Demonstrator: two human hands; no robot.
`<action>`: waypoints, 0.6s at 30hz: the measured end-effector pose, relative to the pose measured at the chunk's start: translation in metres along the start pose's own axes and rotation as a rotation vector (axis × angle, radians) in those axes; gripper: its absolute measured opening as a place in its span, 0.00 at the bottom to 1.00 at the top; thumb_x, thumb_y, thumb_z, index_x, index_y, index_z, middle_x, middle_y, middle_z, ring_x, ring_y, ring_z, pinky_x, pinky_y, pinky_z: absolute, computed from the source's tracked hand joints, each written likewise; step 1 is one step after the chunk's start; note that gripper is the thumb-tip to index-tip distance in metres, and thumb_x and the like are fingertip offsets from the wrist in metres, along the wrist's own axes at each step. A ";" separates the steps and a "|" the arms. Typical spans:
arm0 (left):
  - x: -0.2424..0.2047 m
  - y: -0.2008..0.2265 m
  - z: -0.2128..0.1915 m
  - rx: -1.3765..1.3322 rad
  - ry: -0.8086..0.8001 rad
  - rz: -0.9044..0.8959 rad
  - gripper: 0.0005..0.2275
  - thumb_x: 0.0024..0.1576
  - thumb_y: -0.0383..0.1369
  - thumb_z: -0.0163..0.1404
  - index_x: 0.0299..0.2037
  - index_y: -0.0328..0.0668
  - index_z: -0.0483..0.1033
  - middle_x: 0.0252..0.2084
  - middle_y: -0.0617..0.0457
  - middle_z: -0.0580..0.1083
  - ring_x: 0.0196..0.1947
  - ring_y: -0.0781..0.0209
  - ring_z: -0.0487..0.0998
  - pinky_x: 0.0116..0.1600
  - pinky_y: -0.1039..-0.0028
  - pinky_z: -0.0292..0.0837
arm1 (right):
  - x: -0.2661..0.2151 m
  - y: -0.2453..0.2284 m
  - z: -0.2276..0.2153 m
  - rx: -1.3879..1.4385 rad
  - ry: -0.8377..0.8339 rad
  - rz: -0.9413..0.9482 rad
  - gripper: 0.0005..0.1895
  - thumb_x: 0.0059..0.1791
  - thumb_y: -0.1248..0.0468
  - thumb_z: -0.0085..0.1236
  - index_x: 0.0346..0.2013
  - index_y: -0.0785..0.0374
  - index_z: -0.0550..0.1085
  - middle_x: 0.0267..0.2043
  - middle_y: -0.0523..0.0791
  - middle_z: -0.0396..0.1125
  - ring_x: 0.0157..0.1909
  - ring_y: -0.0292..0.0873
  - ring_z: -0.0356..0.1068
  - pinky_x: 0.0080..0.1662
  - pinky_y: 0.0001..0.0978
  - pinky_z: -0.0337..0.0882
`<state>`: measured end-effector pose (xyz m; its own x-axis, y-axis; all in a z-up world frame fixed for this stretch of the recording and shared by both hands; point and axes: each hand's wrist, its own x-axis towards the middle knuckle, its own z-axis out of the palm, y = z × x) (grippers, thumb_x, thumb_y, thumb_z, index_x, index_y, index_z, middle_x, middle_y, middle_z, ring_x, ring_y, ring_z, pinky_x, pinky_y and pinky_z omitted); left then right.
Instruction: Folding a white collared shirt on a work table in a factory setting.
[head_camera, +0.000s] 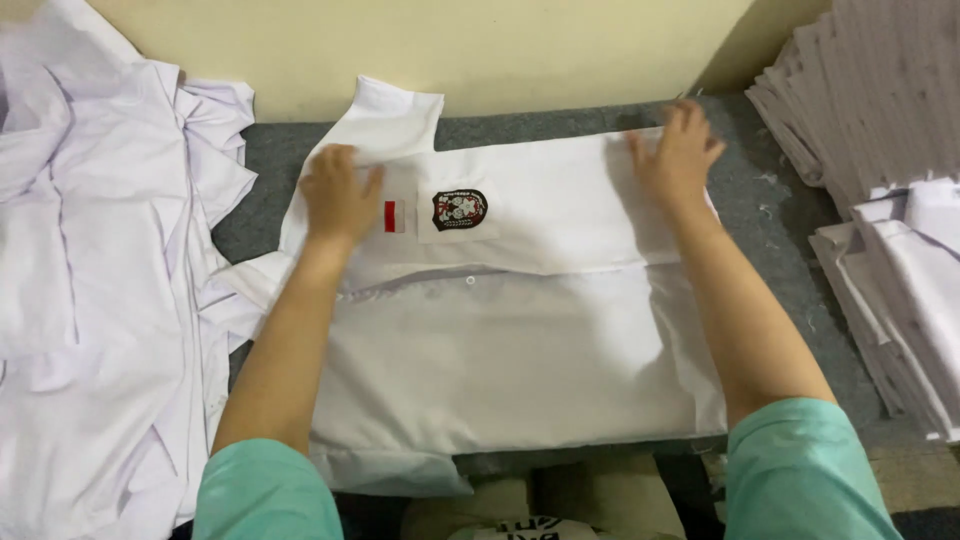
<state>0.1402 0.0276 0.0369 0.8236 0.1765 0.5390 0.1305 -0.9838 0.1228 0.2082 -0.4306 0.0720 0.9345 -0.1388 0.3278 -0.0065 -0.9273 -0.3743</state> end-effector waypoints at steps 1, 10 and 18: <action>-0.014 0.021 -0.013 -0.242 -0.068 0.210 0.20 0.63 0.42 0.53 0.56 0.34 0.69 0.53 0.38 0.69 0.56 0.34 0.71 0.50 0.43 0.70 | -0.019 -0.015 -0.004 0.113 -0.039 -0.227 0.25 0.57 0.56 0.58 0.60 0.71 0.65 0.65 0.61 0.55 0.67 0.65 0.56 0.60 0.70 0.50; -0.111 0.073 -0.042 -0.365 -0.381 0.545 0.19 0.62 0.43 0.49 0.61 0.50 0.74 0.65 0.48 0.72 0.70 0.49 0.67 0.70 0.49 0.59 | -0.154 -0.096 0.022 0.094 -0.477 -0.766 0.27 0.57 0.48 0.47 0.71 0.47 0.62 0.78 0.45 0.50 0.79 0.47 0.45 0.68 0.63 0.47; -0.129 0.040 -0.078 -0.210 -0.594 0.371 0.27 0.67 0.52 0.38 0.76 0.57 0.55 0.79 0.53 0.52 0.78 0.49 0.50 0.75 0.39 0.40 | -0.165 -0.087 0.001 -0.032 -0.599 -0.699 0.30 0.59 0.40 0.31 0.76 0.38 0.53 0.82 0.40 0.40 0.82 0.48 0.35 0.74 0.55 0.38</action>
<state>-0.0040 -0.0321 0.0379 0.9613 -0.2726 0.0401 -0.2748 -0.9383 0.2097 0.0547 -0.3268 0.0496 0.7573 0.6520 -0.0371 0.6279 -0.7426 -0.2330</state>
